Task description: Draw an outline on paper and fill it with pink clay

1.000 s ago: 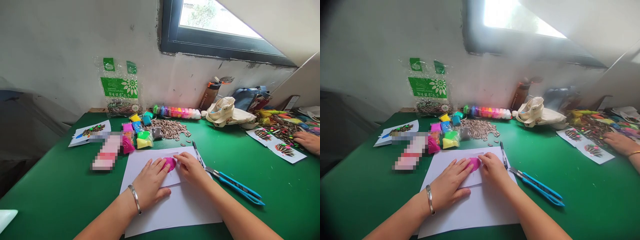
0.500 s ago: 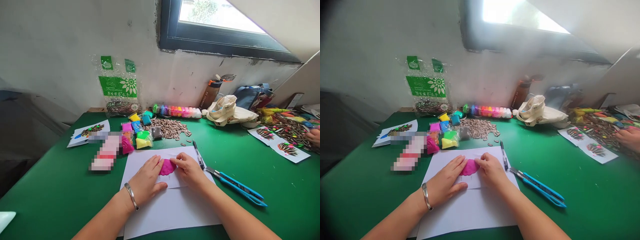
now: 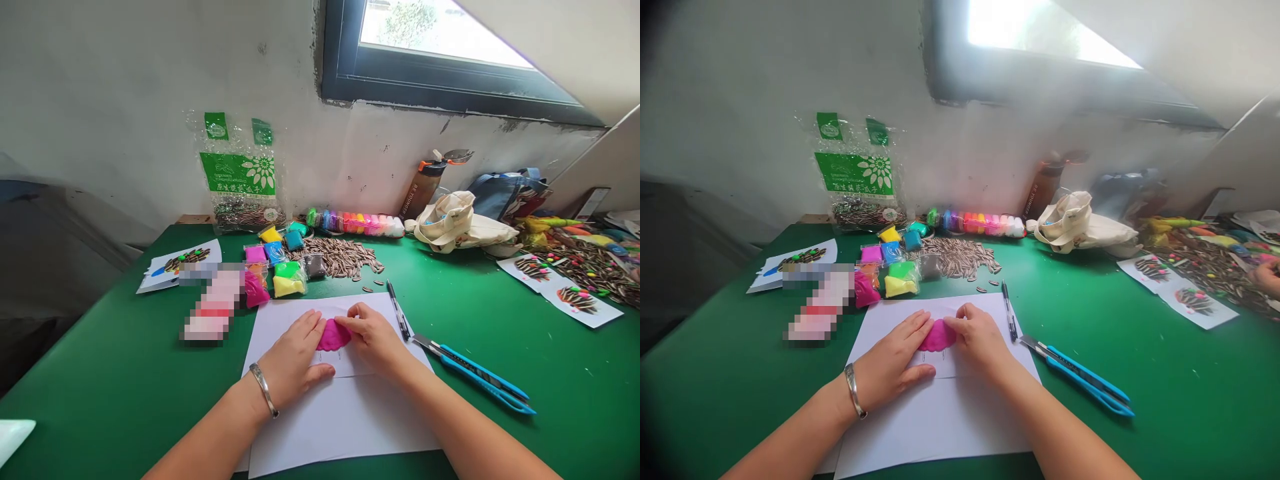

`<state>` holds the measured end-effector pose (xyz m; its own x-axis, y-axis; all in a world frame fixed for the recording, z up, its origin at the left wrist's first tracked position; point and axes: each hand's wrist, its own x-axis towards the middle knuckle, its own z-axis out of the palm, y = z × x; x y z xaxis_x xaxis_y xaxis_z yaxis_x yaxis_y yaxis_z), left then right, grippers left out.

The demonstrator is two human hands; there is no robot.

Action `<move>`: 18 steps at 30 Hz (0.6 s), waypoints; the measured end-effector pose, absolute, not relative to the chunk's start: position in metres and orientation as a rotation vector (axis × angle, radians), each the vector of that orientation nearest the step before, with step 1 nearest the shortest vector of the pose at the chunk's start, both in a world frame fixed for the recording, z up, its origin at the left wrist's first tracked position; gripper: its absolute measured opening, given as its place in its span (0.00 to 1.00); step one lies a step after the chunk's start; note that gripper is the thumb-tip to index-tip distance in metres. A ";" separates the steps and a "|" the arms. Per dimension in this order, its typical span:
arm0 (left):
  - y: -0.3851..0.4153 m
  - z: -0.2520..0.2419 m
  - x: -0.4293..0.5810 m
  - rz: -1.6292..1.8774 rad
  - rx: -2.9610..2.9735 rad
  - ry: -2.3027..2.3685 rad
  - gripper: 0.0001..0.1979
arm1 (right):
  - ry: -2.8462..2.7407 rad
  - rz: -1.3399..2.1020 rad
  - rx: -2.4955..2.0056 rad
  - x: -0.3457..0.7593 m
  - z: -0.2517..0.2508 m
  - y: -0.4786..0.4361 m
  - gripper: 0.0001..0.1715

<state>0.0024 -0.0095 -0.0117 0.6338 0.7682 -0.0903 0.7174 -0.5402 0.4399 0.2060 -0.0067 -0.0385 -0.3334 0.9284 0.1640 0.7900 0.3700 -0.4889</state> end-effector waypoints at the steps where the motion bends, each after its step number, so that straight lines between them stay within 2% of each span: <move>1: -0.010 -0.012 0.002 0.164 2.415 1.170 0.35 | -2.216 0.463 -1.487 0.206 -0.039 -0.007 0.23; 18: -0.009 -0.011 0.002 0.127 2.424 1.186 0.36 | -2.299 0.508 -1.535 0.203 -0.030 0.000 0.23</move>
